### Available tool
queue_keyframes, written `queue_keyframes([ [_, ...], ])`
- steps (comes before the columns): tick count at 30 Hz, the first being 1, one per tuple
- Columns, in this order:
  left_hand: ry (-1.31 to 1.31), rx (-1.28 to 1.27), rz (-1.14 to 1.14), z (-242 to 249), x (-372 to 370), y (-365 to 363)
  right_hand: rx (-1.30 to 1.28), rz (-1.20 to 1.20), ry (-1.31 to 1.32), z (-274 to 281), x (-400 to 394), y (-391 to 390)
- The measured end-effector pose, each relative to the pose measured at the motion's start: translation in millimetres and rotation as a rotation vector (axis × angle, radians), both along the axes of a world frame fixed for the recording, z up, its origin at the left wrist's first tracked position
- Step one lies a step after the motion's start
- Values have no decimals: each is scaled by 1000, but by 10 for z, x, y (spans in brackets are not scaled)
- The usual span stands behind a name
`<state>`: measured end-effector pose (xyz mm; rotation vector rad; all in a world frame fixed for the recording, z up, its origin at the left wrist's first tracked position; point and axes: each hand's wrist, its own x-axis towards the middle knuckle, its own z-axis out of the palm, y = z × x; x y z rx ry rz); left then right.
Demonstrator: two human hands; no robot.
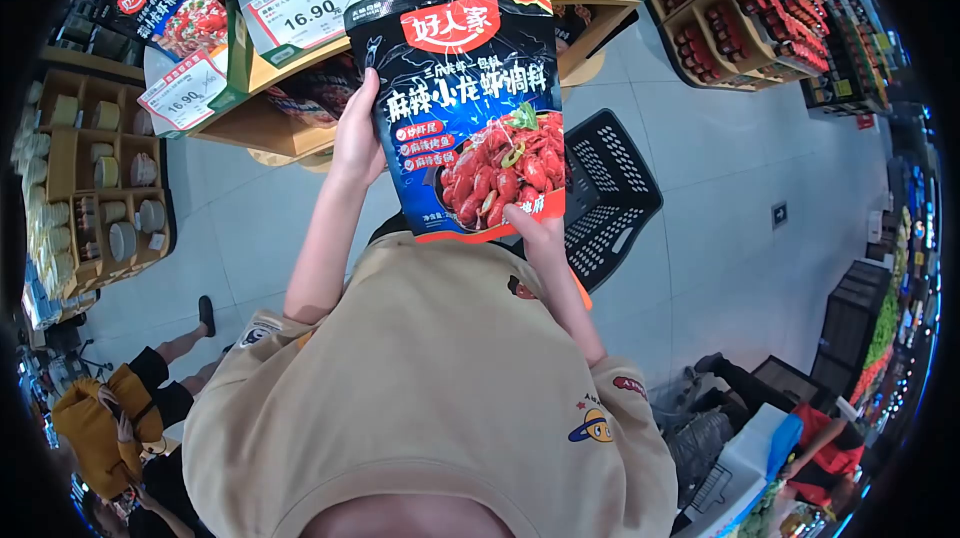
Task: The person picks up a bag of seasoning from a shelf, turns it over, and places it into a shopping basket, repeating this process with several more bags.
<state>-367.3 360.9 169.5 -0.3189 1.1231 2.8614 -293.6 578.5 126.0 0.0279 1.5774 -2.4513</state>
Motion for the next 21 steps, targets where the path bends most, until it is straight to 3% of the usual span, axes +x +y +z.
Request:
queue_keyframes([
  [4, -11, 6, 34, -72, 10, 9, 66, 32, 86, -27, 65, 16],
  [13, -81, 16, 83, -26, 32, 43, 32, 17, -46, -18, 84, -13],
  [21, -76, 7, 99, -10, 18, 8, 41, 153, -89, -90, 77, 60],
])
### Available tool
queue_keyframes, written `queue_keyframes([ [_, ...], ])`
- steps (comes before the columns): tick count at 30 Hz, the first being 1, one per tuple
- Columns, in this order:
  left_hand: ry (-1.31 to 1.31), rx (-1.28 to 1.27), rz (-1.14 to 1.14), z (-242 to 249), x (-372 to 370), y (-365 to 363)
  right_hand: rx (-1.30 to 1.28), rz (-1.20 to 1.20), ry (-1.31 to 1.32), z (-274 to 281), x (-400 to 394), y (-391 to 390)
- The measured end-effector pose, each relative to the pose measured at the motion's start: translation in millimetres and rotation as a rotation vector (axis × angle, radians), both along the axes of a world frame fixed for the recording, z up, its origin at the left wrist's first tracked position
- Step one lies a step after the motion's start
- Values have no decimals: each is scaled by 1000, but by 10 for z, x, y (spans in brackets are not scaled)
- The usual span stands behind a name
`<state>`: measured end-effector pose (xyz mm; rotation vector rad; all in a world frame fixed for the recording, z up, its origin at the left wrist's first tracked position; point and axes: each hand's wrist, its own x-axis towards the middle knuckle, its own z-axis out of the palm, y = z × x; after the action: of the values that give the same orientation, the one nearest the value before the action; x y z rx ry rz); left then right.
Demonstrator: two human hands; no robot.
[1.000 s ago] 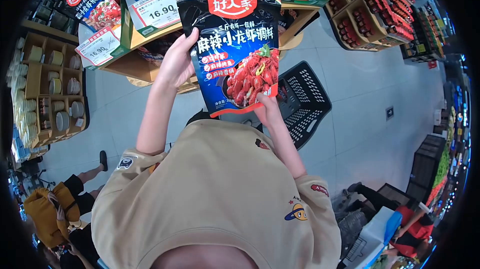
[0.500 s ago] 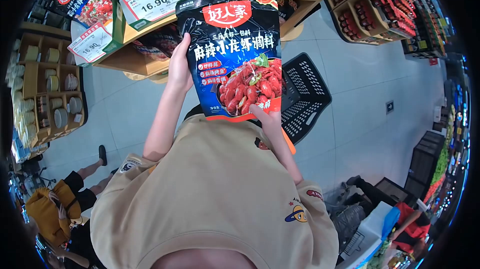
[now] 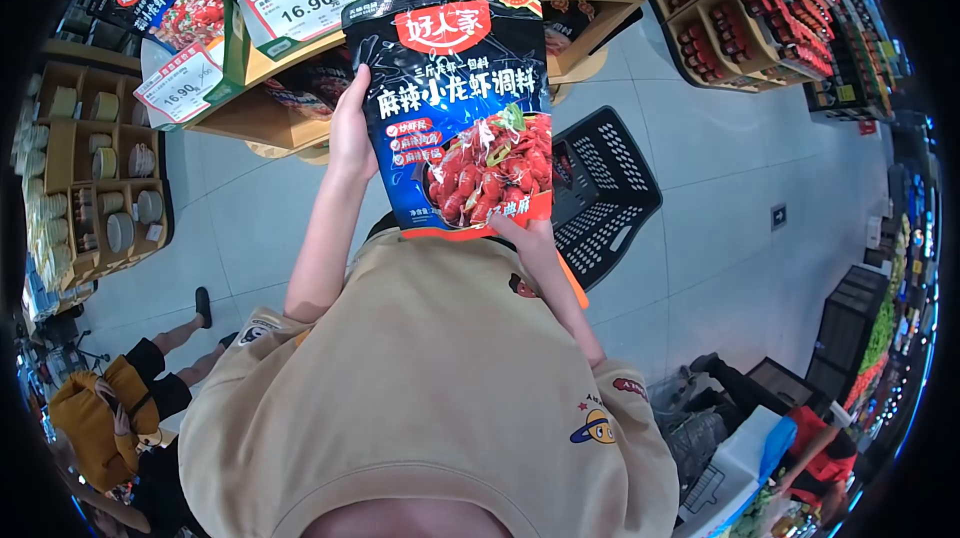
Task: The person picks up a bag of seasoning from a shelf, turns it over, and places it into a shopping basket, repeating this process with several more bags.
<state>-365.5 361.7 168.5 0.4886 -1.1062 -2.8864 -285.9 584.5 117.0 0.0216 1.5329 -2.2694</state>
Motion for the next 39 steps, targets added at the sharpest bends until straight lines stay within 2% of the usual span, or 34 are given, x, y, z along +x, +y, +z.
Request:
queue_keyframes([
  [3, -3, -26, 6, 28, -6, -6, -12, 39, 83, 37, 1, -22],
  [10, -4, -9, -14, -49, -33, -27, 49, 24, 70, 30, -14, -39],
  [19, -36, -74, -4, -103, -41, 22, 80, -115, 100, 120, -20, -102],
  [22, -8, -140, 1, -201, -76, 46, 210, -195, 120, 192, 8, -123],
  [24, -22, -212, -46, -295, -115, 55, 440, -249, 309, 279, 29, -137],
  [25, -39, -162, -63, -336, -135, 75, 435, -247, 310, 339, 6, -147],
  [27, -80, -99, -128, -464, -206, 137, 755, -292, 860, 496, -47, -163],
  [28, -59, 0, -111, -432, -231, 233, 748, -291, 860, 603, -32, -191],
  [30, -28, 155, -269, -604, -268, 267, 782, -146, 1041, 776, 25, -257],
  [31, 98, 945, -311, -524, -260, 394, 822, -152, 1261, 774, 13, -301],
  [32, 174, 1164, -344, -572, -269, 484, 817, -153, 1262, 771, 27, -352],
  [35, 400, 1352, -532, -589, -310, 738, 849, 90, 1461, 760, 86, -505],
  [36, 402, 1347, -530, -607, -325, 776, 843, 90, 1463, 745, 100, -522],
  [39, 543, 1382, -713, -688, -384, 867, 819, 73, 1490, 703, 155, -555],
])
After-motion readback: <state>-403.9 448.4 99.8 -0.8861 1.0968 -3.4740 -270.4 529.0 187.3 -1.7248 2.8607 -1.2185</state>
